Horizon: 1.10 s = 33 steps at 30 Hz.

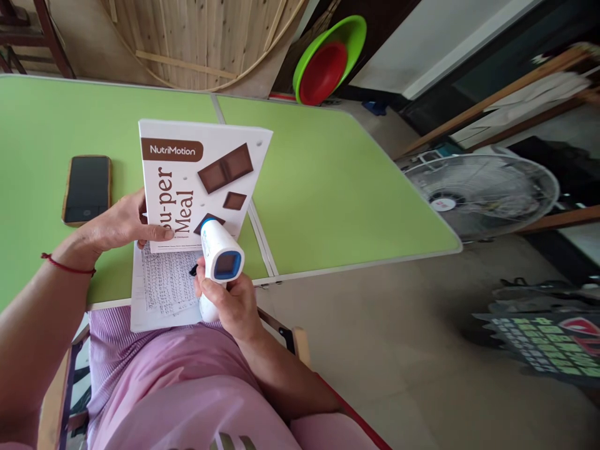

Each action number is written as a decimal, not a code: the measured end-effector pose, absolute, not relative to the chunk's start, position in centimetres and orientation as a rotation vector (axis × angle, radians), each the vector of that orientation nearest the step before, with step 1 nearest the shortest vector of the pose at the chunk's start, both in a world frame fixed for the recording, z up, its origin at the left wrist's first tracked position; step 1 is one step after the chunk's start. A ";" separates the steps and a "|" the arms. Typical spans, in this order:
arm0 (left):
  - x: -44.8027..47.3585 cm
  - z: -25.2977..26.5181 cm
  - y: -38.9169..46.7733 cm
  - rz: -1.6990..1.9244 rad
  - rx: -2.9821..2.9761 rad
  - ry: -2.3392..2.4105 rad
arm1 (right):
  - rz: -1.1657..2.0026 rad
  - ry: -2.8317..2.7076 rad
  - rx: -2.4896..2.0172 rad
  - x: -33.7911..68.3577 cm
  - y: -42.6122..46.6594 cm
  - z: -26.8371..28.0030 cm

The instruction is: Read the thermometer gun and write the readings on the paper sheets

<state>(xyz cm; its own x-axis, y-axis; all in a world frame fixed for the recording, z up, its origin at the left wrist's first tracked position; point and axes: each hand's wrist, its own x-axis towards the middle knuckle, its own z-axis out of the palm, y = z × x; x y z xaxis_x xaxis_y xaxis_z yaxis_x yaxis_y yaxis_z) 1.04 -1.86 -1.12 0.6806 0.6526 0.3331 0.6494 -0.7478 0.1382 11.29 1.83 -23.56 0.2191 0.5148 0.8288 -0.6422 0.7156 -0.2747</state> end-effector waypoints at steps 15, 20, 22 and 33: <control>0.9 -1.5 -1.6 0.660 2.866 1.049 | 0.836 -1.069 0.176 12.7 0.2 -23.1; 0.8 -1.3 -1.6 0.738 2.868 1.001 | 0.761 -1.076 0.189 13.4 0.0 -22.8; 0.9 -1.3 -1.8 0.823 2.864 0.973 | 0.672 -1.100 0.146 14.3 0.3 -22.7; 0.5 -0.9 -1.1 1.287 2.690 0.755 | -0.309 -1.174 -0.570 25.5 8.8 -19.1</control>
<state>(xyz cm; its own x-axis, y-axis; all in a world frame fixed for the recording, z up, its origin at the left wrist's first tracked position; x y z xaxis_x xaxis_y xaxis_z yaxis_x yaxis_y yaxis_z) 0.55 -1.10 -0.95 0.5298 0.4561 0.7150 0.4016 -0.8775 0.2622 25.52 8.81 -19.13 0.3673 0.0628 0.9280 0.5117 0.8195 -0.2580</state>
